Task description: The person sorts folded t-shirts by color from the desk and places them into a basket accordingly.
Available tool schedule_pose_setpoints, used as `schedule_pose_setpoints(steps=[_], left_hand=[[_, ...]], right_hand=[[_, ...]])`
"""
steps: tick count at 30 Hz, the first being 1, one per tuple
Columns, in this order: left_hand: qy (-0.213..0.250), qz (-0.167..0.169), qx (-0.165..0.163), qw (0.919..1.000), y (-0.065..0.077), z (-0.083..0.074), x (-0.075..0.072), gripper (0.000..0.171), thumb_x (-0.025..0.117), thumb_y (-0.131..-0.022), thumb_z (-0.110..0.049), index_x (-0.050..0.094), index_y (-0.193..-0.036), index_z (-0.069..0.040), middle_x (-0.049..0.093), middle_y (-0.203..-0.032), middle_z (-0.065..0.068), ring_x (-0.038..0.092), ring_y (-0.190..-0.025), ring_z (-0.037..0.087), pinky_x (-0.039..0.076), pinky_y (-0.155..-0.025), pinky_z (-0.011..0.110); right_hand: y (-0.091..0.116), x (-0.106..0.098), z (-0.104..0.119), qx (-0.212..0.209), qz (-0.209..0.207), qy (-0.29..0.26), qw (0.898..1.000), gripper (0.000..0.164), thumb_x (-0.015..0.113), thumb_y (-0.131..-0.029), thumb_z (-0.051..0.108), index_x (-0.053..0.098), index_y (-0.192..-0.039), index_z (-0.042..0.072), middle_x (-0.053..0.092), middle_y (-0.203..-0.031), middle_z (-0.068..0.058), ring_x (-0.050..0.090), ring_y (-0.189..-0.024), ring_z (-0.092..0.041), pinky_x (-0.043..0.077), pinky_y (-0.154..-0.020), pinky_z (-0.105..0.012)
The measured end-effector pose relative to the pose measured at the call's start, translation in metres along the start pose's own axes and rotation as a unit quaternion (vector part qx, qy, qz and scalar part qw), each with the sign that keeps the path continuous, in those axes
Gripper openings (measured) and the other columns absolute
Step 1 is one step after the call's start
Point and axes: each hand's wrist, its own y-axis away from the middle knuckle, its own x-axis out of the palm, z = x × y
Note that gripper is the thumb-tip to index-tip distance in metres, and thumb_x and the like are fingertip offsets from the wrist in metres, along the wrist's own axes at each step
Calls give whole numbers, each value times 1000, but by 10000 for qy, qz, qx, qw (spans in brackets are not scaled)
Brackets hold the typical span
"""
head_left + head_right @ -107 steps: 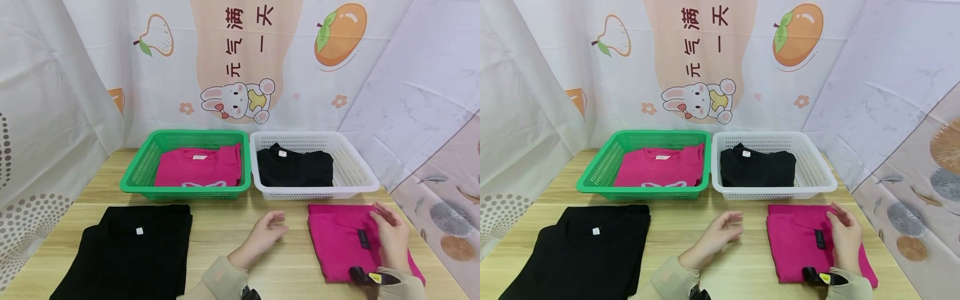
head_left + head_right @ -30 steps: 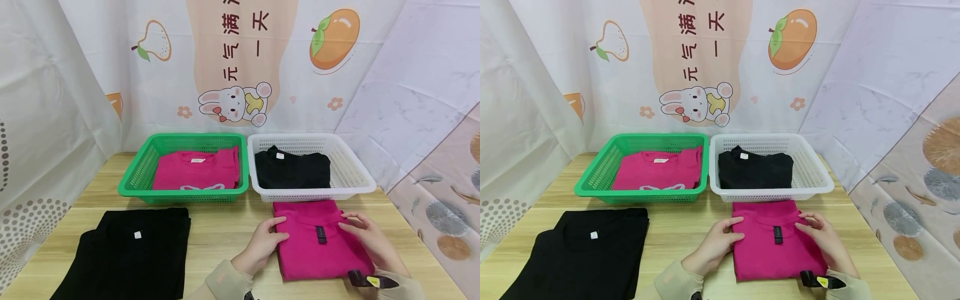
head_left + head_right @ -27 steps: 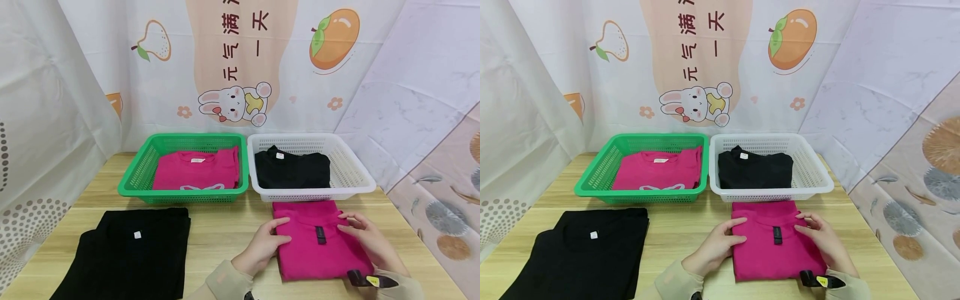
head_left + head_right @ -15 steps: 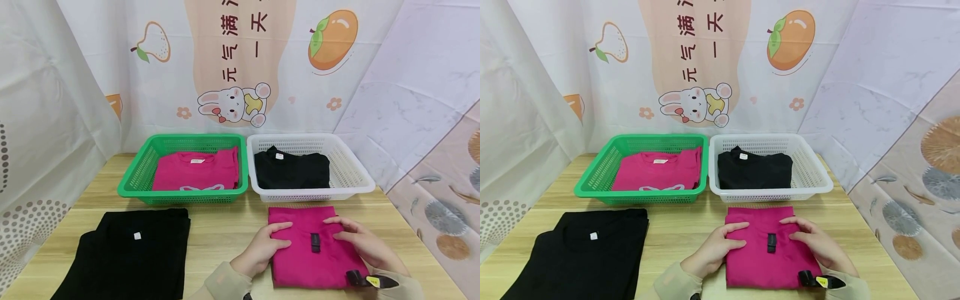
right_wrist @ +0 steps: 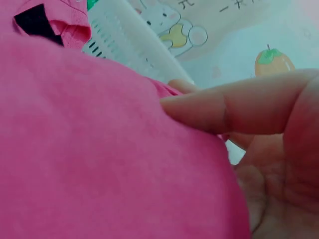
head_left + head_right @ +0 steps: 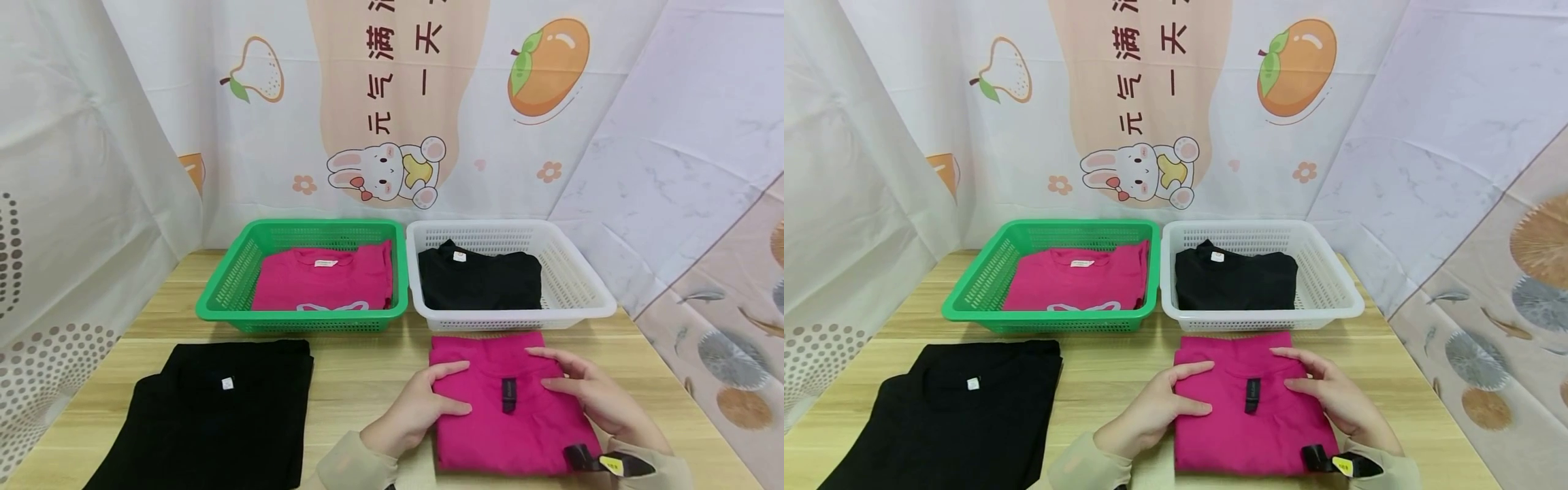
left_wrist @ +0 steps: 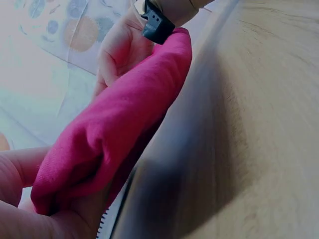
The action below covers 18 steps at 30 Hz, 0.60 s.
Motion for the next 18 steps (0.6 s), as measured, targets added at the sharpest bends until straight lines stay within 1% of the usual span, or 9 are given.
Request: schedule_pose_setpoints(steps=[3, 6, 12, 14, 18], left_hand=[[13, 19, 68, 10000, 4, -4, -2, 62, 74, -75, 11, 65, -131, -14, 56, -135, 6, 58, -111, 16, 54, -84, 25], [-64, 42, 108, 9999, 8, -9, -6, 61, 74, -77, 9, 64, -132, -15, 57, -133, 6, 60, -108, 16, 54, -83, 26], [-128, 87, 184, 9997, 12, -16, -11, 60, 73, -78, 8, 63, -133, -15, 62, -127, 6, 63, -102, 15, 56, -82, 27], [-184, 104, 190, 9996, 14, -18, -11, 60, 74, -78, 7, 64, -133, -16, 62, -126, 6, 64, -101, 16, 56, -81, 27], [-243, 147, 236, 9993, 18, -24, -14, 58, 74, -79, 5, 64, -132, -17, 62, -126, 6, 64, -102, 17, 57, -81, 29]], right_hand=[[0, 4, 6, -77, -144, 130, 9998, 51, 59, -94, 1, 52, -144, 11, 56, -130, 22, 55, -107, 2, 51, -82, -20], [0, 8, 14, -106, -117, 89, 9998, 52, 59, -94, 1, 50, -145, 9, 56, -130, 22, 57, -105, 1, 53, -81, -21], [1, 13, 26, -237, 47, -99, 9997, 52, 57, -95, -1, 51, -145, 13, 57, -130, 18, 63, -95, -4, 55, -75, -24], [1, 14, 28, -277, 21, -59, 9996, 52, 57, -95, -1, 51, -145, 14, 56, -131, 18, 63, -96, -5, 55, -75, -24], [1, 17, 36, -305, -75, 144, 9994, 53, 59, -95, 0, 50, -145, 11, 56, -132, 18, 60, -100, -4, 55, -76, -23]])
